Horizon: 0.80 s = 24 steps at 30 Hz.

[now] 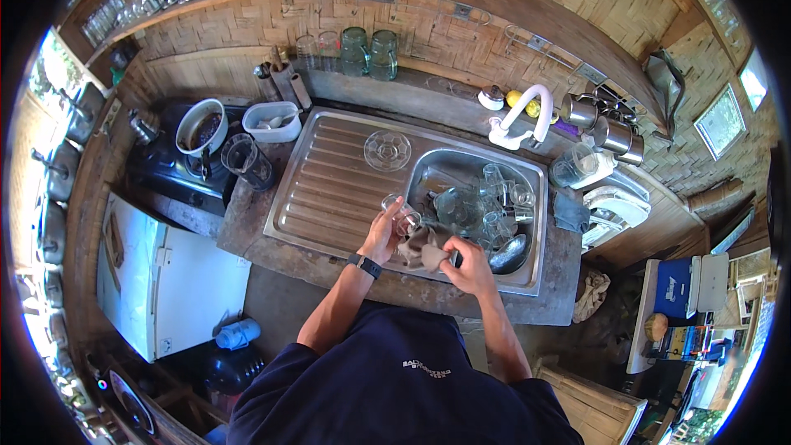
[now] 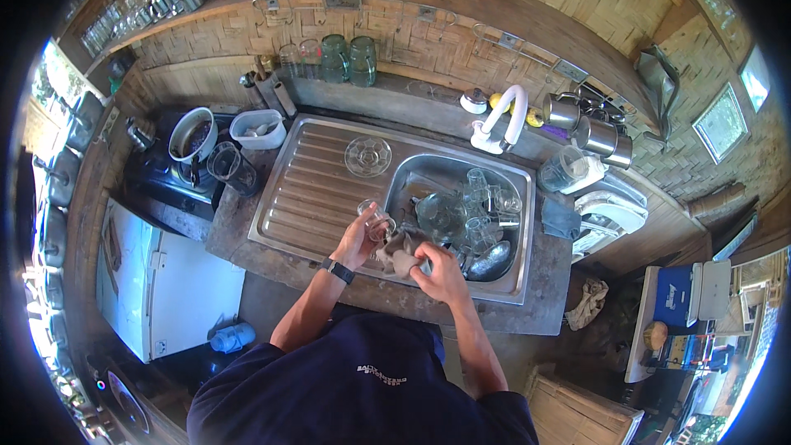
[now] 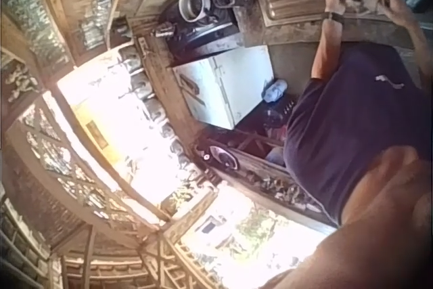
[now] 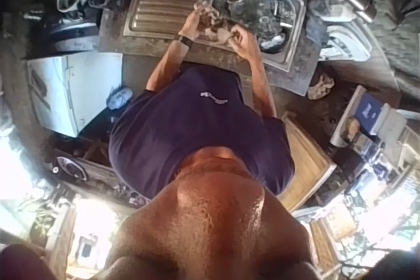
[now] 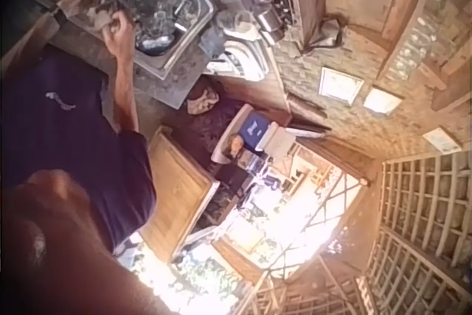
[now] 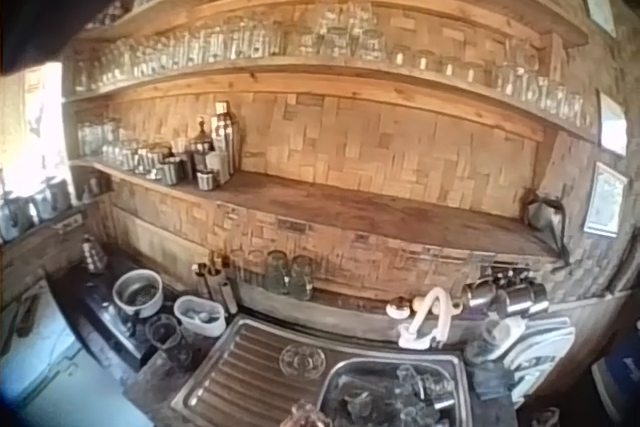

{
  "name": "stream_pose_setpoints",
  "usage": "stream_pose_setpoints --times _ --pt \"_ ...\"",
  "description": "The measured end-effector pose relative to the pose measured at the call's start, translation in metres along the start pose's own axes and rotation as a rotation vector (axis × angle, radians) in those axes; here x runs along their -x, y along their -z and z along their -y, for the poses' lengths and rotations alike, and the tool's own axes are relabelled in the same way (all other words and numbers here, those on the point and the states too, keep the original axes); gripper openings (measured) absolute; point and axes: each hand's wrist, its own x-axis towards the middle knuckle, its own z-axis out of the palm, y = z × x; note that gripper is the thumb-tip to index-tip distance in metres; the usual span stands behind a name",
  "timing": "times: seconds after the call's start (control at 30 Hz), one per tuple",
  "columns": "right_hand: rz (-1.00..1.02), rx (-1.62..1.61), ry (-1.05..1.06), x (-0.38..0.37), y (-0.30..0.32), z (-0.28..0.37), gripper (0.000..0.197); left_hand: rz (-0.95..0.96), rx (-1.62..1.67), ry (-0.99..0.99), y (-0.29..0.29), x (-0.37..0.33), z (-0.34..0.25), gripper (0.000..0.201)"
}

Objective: Washing a glass, pouring brewed tea into it, and adding ice from a cooler.

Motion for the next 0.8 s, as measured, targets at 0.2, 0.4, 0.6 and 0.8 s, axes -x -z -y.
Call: stream_pose_setpoints --times 0.2,0.4,0.6,0.8 --pt "-0.257 -0.134 -0.360 -0.011 0.011 0.034 0.022 0.111 0.056 -0.065 -0.022 0.004 -0.001 0.042" --pt "-0.037 -0.143 -0.377 -0.018 0.061 0.050 0.028 0.058 0.044 -0.213 -0.045 0.025 -0.020 0.035" --pt "-0.197 -1.058 -0.991 0.005 -0.002 -0.020 0.049 0.158 0.084 -0.215 -0.055 0.027 -0.036 0.038" --pt "-0.279 -1.522 -0.470 0.018 0.030 0.017 0.047 0.168 0.140 -0.233 -0.051 0.030 -0.040 0.032"
